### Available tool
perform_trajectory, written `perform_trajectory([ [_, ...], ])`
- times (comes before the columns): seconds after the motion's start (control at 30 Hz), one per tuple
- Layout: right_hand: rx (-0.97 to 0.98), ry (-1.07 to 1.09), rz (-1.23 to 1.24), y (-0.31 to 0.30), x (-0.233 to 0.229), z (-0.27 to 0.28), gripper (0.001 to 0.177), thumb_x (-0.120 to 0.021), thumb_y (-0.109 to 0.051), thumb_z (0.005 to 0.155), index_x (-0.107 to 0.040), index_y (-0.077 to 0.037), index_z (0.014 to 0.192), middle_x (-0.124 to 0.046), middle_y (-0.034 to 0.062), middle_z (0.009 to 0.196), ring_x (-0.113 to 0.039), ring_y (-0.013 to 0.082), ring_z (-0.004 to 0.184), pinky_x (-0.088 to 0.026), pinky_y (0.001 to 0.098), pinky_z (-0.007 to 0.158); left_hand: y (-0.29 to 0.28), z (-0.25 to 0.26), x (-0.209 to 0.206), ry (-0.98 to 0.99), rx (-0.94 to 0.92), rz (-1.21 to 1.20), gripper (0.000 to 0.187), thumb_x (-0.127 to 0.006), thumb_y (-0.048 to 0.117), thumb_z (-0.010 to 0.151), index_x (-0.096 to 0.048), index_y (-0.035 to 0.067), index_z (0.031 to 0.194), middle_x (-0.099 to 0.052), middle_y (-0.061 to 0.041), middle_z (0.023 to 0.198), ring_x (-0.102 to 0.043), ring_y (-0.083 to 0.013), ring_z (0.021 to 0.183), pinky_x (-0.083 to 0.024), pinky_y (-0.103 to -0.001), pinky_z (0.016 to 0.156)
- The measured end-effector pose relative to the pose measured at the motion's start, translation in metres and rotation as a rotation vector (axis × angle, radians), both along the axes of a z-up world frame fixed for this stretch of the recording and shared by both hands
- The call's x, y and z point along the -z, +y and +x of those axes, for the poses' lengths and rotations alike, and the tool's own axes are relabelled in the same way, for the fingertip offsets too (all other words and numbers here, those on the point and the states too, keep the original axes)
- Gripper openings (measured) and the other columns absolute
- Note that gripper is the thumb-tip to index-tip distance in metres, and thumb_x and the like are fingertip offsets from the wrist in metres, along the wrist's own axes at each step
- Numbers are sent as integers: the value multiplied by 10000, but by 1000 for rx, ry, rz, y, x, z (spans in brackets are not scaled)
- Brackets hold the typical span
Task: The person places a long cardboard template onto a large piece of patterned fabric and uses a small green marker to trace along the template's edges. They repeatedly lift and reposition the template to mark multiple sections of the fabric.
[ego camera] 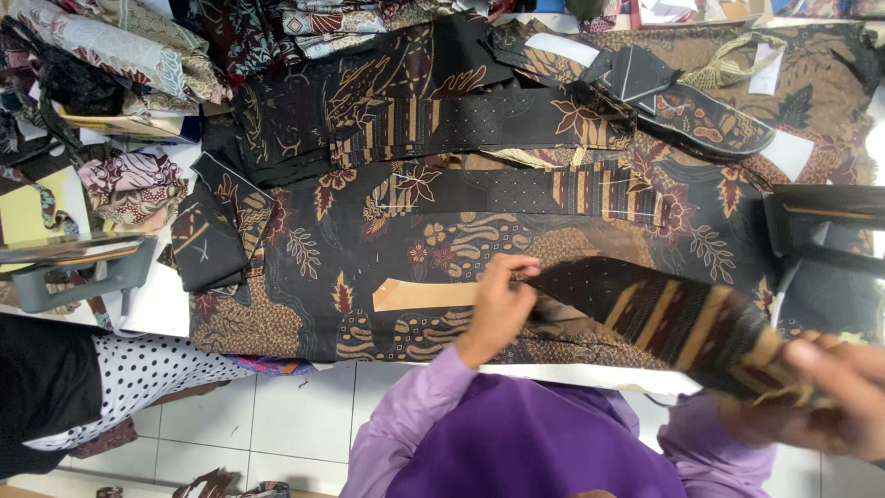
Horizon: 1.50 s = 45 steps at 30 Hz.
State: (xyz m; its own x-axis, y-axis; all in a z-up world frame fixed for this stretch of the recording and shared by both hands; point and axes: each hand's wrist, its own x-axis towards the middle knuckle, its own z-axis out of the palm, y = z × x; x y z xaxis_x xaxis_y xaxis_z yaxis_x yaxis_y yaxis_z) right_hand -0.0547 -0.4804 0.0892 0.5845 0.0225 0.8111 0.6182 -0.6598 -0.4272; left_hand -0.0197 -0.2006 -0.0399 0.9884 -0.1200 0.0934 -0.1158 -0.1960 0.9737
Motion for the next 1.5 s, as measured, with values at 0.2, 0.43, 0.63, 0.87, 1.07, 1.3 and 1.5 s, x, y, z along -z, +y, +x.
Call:
perform_trajectory([
  [0.2, 242, 384, 420, -23, 70, -16, 82, -664, -55, 1092, -655, 26, 1085, -574, 59, 988, -607, 125, 894, -499, 231, 829, 88, 13, -65, -234, -9, 355, 181, -665, 20, 859, -696, 82, 1026, -699, -88, 1015, -676, -281, 986, -505, -392, 891],
  [0.43, 364, 825, 232, -19, 111, 19, 176, -743, -149, 1032, -709, 2, 1114, -672, 101, 1048, -649, 190, 955, -494, 304, 856, 114, 41, -77, -254, 33, 739, 431, -719, 65, 827, -649, 76, 1251, -662, -116, 1204, -627, -332, 1105, -490, -453, 932],
  [0.63, 423, 907, 79, -34, 132, 16, 271, -782, -277, 976, -741, -45, 1110, -623, 149, 1084, -639, 290, 979, -488, 373, 839, 130, 24, -62, 236, -105, 568, 541, -736, 207, 859, -559, 82, 1355, -532, -124, 1355, -585, -304, 1162, -587, -367, 767],
  [0.87, 443, 1023, 14, -43, 135, 24, 250, -773, -286, 992, -782, -57, 1091, -686, 113, 943, -666, 258, 852, -484, 368, 748, 147, 6, -34, 205, -185, 734, 495, -800, 168, 808, -620, 47, 1253, -600, -137, 1133, -611, -296, 1046, -521, -408, 837],
  [1.07, 312, 1109, 335, -52, 146, 19, 225, -758, -215, 1017, -750, -18, 1127, -719, 88, 894, -605, 117, 797, -449, 272, 696, 159, 9, -24, 199, -129, 662, 306, -786, 155, 824, -691, 84, 1107, -661, -53, 985, -623, -234, 964, -536, -376, 821],
  [1.3, 385, 962, 24, -62, 153, 11, 236, -775, -259, 1063, -777, -32, 1129, -697, 138, 1004, -645, 220, 960, -477, 326, 834, 159, 5, -26, 138, -158, 774, 356, -858, 218, 712, -689, 91, 998, -636, -52, 909, -605, -264, 917, -488, -408, 787],
  [1.5, 381, 1018, -34, -69, 155, 13, 280, -795, -318, 1042, -777, -43, 1094, -676, 153, 1009, -647, 244, 946, -476, 348, 829, 157, 5, -21, 109, -133, 824, 240, -863, 244, 720, -700, 121, 844, -640, -22, 864, -585, -261, 899, -425, -415, 779],
])
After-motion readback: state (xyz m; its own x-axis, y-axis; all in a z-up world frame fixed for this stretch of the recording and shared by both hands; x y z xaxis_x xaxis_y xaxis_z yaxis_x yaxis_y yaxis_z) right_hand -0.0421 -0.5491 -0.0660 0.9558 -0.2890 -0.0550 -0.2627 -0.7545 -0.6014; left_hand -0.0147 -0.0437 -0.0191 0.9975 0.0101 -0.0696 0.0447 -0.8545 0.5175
